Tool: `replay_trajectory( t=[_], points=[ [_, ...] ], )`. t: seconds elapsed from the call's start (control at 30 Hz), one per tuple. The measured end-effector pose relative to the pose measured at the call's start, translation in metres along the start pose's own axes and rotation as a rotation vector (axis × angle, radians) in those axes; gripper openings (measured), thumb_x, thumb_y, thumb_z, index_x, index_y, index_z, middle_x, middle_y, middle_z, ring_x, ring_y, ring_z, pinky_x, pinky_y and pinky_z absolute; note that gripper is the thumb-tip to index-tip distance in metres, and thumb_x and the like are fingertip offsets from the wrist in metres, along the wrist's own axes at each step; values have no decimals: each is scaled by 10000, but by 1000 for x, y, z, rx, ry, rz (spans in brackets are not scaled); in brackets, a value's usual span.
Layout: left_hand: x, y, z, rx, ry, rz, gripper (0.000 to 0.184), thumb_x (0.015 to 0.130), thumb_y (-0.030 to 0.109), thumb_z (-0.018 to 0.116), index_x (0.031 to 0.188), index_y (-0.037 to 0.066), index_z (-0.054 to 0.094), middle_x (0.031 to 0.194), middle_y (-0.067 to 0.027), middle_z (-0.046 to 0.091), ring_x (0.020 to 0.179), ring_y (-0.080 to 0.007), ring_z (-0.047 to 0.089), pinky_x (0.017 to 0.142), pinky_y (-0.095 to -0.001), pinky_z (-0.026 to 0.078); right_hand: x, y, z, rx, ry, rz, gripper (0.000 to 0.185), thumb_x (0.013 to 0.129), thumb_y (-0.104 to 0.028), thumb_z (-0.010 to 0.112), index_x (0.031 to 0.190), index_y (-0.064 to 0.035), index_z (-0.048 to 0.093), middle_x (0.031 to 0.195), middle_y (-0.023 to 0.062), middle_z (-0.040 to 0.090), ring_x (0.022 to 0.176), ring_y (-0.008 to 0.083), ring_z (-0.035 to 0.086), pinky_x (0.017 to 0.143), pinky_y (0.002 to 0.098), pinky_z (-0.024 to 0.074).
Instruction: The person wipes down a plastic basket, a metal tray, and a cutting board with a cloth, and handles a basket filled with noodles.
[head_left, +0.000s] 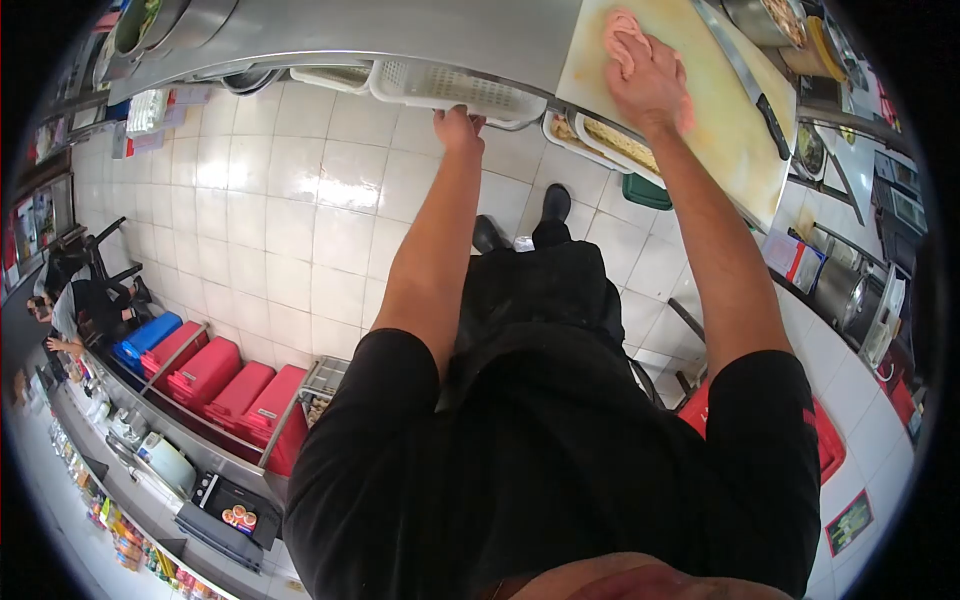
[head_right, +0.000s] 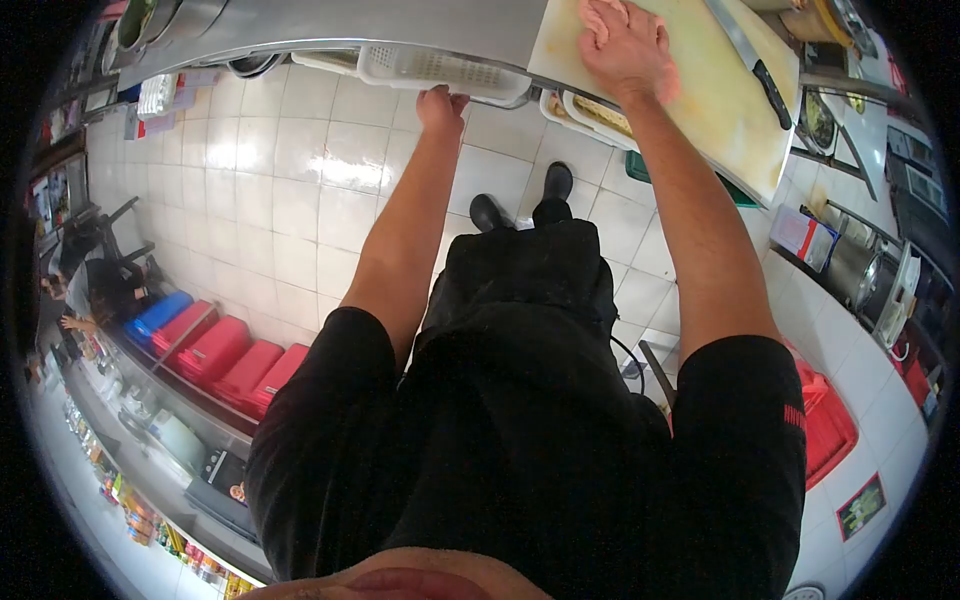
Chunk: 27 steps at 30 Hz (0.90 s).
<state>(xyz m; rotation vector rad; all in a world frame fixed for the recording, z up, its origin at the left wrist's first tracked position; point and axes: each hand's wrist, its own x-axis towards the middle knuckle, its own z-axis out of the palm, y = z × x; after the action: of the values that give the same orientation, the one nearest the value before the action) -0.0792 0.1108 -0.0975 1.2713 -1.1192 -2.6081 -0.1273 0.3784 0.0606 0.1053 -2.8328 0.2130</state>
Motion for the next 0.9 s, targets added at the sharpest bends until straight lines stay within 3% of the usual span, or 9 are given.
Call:
replay_trajectory(
  t=[0.07, 0.17, 0.37, 0.47, 0.53, 0.73, 0.8, 0.83, 0.9],
  points=[
    [19, 1, -1, 15, -15, -66, 253, 888, -12, 476, 1140, -17, 456, 1078, -188, 524, 942, -341, 608, 758, -476, 612, 1, 0, 1, -19, -9, 1, 461, 861, -393, 541, 1311, -302, 580, 1403, 44, 498, 1326, 234, 427, 1135, 455, 283],
    [41, 1, 0, -24, -4, -111, 320, 872, 6, 518, 1174, -12, 412, 954, -130, 497, 668, -263, 563, 633, -444, 572, 0, 2, 0, -46, -21, 6, 460, 858, -398, 544, 1307, -302, 579, 1402, 34, 502, 1327, 227, 425, 1132, 463, 284],
    [55, -11, -28, 101, 25, -123, 544, 872, 36, 562, 1380, 27, 369, 1075, -139, 516, 822, -260, 578, 700, -426, 546, 1, 3, -2, -4, 54, -38, 441, 846, -385, 554, 1280, -309, 586, 1349, 50, 541, 1291, 267, 455, 1099, 483, 324],
    [16, -16, -35, 219, 68, -77, 652, 868, 48, 581, 1463, 71, 319, 1145, -141, 524, 899, -261, 575, 729, -417, 531, 2, 2, -8, 37, 70, -40, 418, 837, -375, 559, 1246, -302, 602, 1309, 64, 562, 1254, 302, 475, 1069, 493, 350],
    [-9, -24, -45, 247, 23, -96, 628, 874, 55, 570, 1456, 79, 334, 1179, -157, 550, 911, -269, 597, 734, -413, 536, 3, 3, -7, 58, 94, -47, 400, 830, -367, 564, 1219, -287, 616, 1272, 74, 575, 1218, 318, 490, 1052, 496, 363],
    [-81, -71, -86, 443, -106, -252, 444, 923, 114, 566, 1357, 78, 475, 1048, -141, 644, 887, -254, 643, 736, -379, 549, 2, 8, -22, 93, 120, -111, 350, 823, -308, 590, 1164, -249, 637, 1190, 79, 573, 1105, 315, 509, 1026, 494, 376],
    [-103, -81, -86, 584, -158, -334, 479, 960, 204, 530, 1408, 61, 439, 1122, -163, 627, 915, -262, 644, 765, -392, 553, 2, 15, -15, 106, 47, -56, 363, 822, -305, 583, 1180, -275, 637, 1243, 79, 558, 1192, 330, 479, 1042, 489, 361],
    [-113, -84, -84, 656, -212, -354, 476, 945, 180, 539, 1396, 54, 453, 1096, -156, 636, 897, -255, 648, 755, -384, 553, 2, 18, -14, 121, 10, -31, 371, 822, -303, 580, 1188, -289, 638, 1270, 78, 551, 1235, 337, 464, 1050, 486, 353],
    [-132, -79, -77, 741, -293, -376, 475, 899, 116, 566, 1360, 36, 490, 1037, -132, 658, 846, -229, 657, 731, -353, 550, -1, 19, -19, 162, 65, -56, 337, 826, -277, 587, 1157, -268, 647, 1259, 79, 543, 1166, 311, 490, 1030, 490, 375]
  ],
)
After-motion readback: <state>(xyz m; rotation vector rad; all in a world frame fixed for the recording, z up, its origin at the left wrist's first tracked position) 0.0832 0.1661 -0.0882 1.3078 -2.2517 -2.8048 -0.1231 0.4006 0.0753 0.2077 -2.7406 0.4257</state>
